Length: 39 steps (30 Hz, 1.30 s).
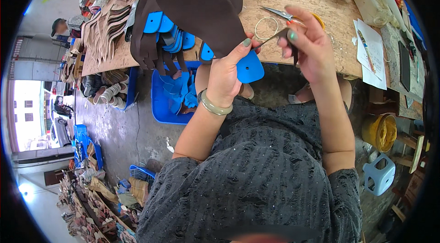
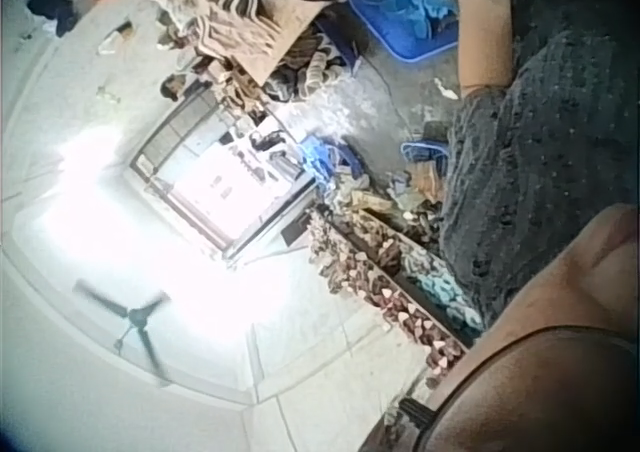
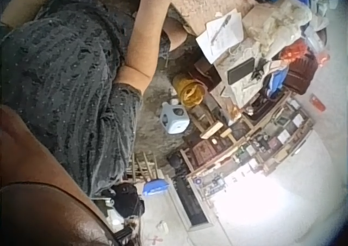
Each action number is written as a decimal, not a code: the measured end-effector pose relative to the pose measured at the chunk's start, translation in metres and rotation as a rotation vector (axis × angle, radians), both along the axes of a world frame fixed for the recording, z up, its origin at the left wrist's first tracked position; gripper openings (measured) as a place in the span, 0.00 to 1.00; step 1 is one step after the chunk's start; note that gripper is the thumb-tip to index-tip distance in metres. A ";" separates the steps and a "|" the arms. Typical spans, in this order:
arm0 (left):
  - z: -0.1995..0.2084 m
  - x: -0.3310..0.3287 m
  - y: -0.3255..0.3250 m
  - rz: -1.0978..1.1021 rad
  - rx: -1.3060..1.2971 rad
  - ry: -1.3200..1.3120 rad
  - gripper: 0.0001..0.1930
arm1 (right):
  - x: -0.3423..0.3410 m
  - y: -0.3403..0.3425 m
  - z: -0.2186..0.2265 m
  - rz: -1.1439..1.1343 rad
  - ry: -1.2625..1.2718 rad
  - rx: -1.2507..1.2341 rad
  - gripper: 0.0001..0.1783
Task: Manually assemble shoe components by attaching insoles and upper materials.
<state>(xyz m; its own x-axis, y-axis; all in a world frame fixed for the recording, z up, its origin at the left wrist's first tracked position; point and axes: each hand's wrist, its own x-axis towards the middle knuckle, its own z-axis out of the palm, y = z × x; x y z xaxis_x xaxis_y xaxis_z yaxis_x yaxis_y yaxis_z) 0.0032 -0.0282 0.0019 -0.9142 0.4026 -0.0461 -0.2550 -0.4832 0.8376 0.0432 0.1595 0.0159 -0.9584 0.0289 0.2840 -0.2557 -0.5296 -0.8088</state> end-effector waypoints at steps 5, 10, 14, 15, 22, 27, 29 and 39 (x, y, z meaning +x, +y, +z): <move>0.006 0.000 0.001 0.008 -0.004 0.113 0.11 | 0.028 -0.006 -0.042 0.173 -0.226 -0.063 0.26; 0.008 0.010 0.006 -0.028 -0.052 0.130 0.11 | 0.032 -0.022 -0.020 0.177 -0.281 -0.001 0.26; 0.007 0.017 0.015 0.015 0.009 0.164 0.11 | 0.029 -0.029 -0.003 -0.097 -0.195 0.237 0.18; 0.010 0.019 0.016 0.056 0.039 0.165 0.11 | 0.029 -0.030 0.000 -0.228 -0.082 0.325 0.14; 0.013 0.023 0.007 0.040 0.235 0.179 0.10 | 0.037 -0.037 -0.013 -0.410 0.077 0.688 0.08; 0.019 0.027 0.004 0.013 0.273 0.156 0.10 | 0.039 -0.044 -0.017 -0.341 -0.023 0.525 0.08; 0.018 0.026 0.002 0.014 0.285 0.151 0.10 | 0.039 -0.042 -0.012 -0.337 -0.026 0.512 0.08; 0.027 0.025 -0.011 0.050 0.201 0.059 0.09 | 0.032 -0.056 -0.008 -0.300 -0.153 0.518 0.07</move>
